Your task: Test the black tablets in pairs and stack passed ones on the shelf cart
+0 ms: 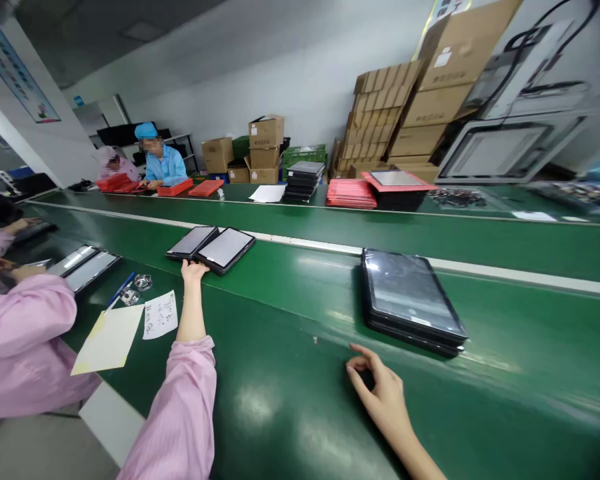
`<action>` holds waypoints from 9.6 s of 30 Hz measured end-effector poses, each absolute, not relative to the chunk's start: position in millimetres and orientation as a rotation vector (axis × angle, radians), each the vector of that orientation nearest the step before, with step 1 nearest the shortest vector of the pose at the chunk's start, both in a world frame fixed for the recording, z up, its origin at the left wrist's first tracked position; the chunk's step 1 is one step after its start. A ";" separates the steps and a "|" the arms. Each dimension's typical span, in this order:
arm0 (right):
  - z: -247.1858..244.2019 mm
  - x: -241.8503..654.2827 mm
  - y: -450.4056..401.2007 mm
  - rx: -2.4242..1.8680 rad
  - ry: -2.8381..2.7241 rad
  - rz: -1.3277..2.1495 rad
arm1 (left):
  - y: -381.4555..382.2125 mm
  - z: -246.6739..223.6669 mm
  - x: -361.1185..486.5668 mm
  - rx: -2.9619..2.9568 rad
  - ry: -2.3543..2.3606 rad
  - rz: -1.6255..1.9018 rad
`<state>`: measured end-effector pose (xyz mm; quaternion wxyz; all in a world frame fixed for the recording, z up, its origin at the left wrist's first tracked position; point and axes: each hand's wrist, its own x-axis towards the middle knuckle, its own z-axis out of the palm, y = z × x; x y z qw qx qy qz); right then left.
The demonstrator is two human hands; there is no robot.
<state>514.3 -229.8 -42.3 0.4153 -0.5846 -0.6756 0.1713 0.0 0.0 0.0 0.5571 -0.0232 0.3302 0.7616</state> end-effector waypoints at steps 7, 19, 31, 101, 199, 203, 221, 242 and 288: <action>-38.8 510.1 -232.5 -1.463 -1.701 0.444 | -1.9 0.1 15.2 0.015 0.833 1.833; -36.9 508.3 -235.1 -1.501 -1.735 0.407 | 7.7 -2.4 25.2 0.063 1.055 1.910; -34.9 505.8 -232.1 -1.535 -1.705 0.404 | 1.1 8.8 54.5 0.012 1.128 1.821; 37.7 554.2 -444.8 -1.728 -1.959 -0.064 | -397.6 28.4 227.0 2.190 2.008 0.493; 31.7 557.2 -265.1 -1.847 -1.997 0.198 | -271.5 72.4 246.9 2.817 0.873 0.011; 23.0 561.4 -266.3 -1.609 -2.084 0.139 | -258.8 70.9 236.1 2.779 0.824 0.130; -2.3 586.5 -263.4 -1.504 -1.700 0.430 | -217.0 61.9 213.8 2.708 0.956 0.359; -25.1 578.7 -251.1 -1.438 -1.284 0.621 | -165.5 84.3 280.2 2.105 0.984 -0.066; -2.0 571.0 -249.9 -0.982 -0.879 1.110 | -167.8 61.5 295.0 3.014 0.707 -0.086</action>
